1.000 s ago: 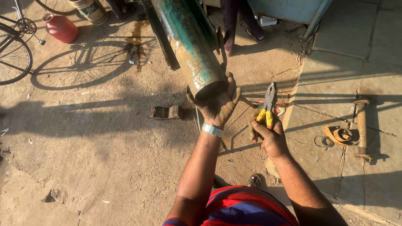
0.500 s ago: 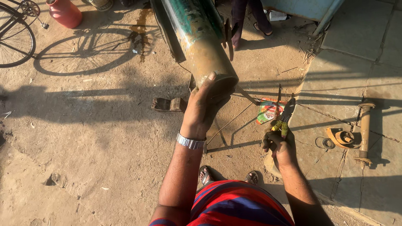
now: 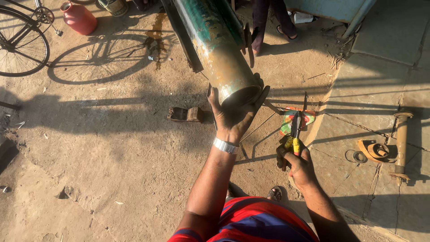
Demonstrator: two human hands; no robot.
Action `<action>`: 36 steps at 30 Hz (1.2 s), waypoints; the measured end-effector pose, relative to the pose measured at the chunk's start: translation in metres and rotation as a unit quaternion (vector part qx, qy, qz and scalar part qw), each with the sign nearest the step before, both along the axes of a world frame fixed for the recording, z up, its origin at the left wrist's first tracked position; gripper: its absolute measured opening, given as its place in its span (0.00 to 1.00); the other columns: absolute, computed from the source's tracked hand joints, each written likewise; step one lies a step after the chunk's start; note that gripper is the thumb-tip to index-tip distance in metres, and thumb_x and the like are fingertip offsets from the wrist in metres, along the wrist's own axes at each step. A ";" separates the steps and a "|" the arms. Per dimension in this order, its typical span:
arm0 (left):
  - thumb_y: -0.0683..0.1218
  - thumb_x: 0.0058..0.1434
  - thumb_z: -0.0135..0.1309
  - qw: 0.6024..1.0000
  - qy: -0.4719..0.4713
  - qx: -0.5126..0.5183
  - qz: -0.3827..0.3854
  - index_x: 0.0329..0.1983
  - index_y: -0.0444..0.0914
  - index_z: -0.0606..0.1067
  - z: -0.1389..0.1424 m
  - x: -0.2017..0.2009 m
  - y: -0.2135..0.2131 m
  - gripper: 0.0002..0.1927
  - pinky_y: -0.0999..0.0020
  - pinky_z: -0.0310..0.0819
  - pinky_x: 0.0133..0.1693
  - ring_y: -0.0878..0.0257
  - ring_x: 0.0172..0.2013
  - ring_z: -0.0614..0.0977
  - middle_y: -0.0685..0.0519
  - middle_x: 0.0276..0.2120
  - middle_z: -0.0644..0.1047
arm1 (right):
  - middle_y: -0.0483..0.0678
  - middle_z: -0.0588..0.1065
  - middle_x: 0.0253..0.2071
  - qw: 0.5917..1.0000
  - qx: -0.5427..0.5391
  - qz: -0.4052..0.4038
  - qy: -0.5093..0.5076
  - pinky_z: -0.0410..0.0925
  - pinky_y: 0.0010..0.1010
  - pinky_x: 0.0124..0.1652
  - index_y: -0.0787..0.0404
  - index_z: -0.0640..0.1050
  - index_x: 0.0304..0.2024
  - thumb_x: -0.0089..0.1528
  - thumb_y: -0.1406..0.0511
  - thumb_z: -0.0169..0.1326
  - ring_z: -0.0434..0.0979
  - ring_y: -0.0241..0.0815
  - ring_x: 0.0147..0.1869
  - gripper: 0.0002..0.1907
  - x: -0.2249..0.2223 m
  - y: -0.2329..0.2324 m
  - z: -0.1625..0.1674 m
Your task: The person uses pliers to repeatedly trim small pieces of metal wire protruding from the edge of a large metal cylinder. They hold the cylinder with one hand and use the pliers with the other to snip the wire, then rotate the cylinder to access different spots.
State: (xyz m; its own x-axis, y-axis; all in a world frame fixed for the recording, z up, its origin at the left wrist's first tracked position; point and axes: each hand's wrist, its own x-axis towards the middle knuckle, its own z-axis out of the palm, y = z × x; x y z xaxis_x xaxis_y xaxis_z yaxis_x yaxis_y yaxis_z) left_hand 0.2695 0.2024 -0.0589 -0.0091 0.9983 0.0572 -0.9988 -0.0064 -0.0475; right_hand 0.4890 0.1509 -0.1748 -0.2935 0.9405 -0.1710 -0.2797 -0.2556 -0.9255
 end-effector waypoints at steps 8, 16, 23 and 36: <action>0.60 0.62 0.60 0.931 0.349 -0.091 0.057 0.67 0.32 0.64 0.028 -0.027 -0.002 0.39 0.45 0.65 0.68 0.44 0.62 0.74 0.37 0.59 0.73 | 0.47 0.72 0.29 1.000 -0.026 -0.005 -0.003 0.63 0.28 0.22 0.63 0.72 0.51 0.61 0.67 0.55 0.72 0.37 0.24 0.16 0.007 0.008 -0.002; 0.68 0.64 0.56 0.993 0.032 0.070 -0.090 0.74 0.24 0.56 -0.003 -0.009 -0.006 0.53 0.54 0.65 0.66 0.42 0.68 0.69 0.31 0.67 0.68 | 0.48 0.70 0.26 0.999 0.014 0.047 -0.022 0.61 0.25 0.22 0.64 0.74 0.49 0.63 0.67 0.55 0.68 0.34 0.23 0.13 -0.005 0.009 -0.018; 0.65 0.56 0.64 0.985 0.164 -0.045 -0.016 0.65 0.36 0.62 0.008 -0.010 0.003 0.44 0.48 0.64 0.68 0.39 0.66 0.70 0.28 0.63 0.67 | 0.44 0.73 0.35 0.991 -0.057 0.053 -0.105 0.63 0.25 0.24 0.57 0.67 0.64 0.56 0.71 0.54 0.68 0.32 0.27 0.32 0.000 0.010 -0.030; 0.66 0.65 0.58 0.952 0.306 -0.005 0.029 0.60 0.36 0.71 0.016 -0.025 -0.004 0.34 0.57 0.70 0.59 0.51 0.56 0.80 0.41 0.53 0.80 | 0.45 0.79 0.35 0.990 0.037 0.113 -0.080 0.55 0.20 0.26 0.62 0.75 0.49 0.68 0.64 0.53 0.62 0.26 0.27 0.10 0.000 -0.004 -0.007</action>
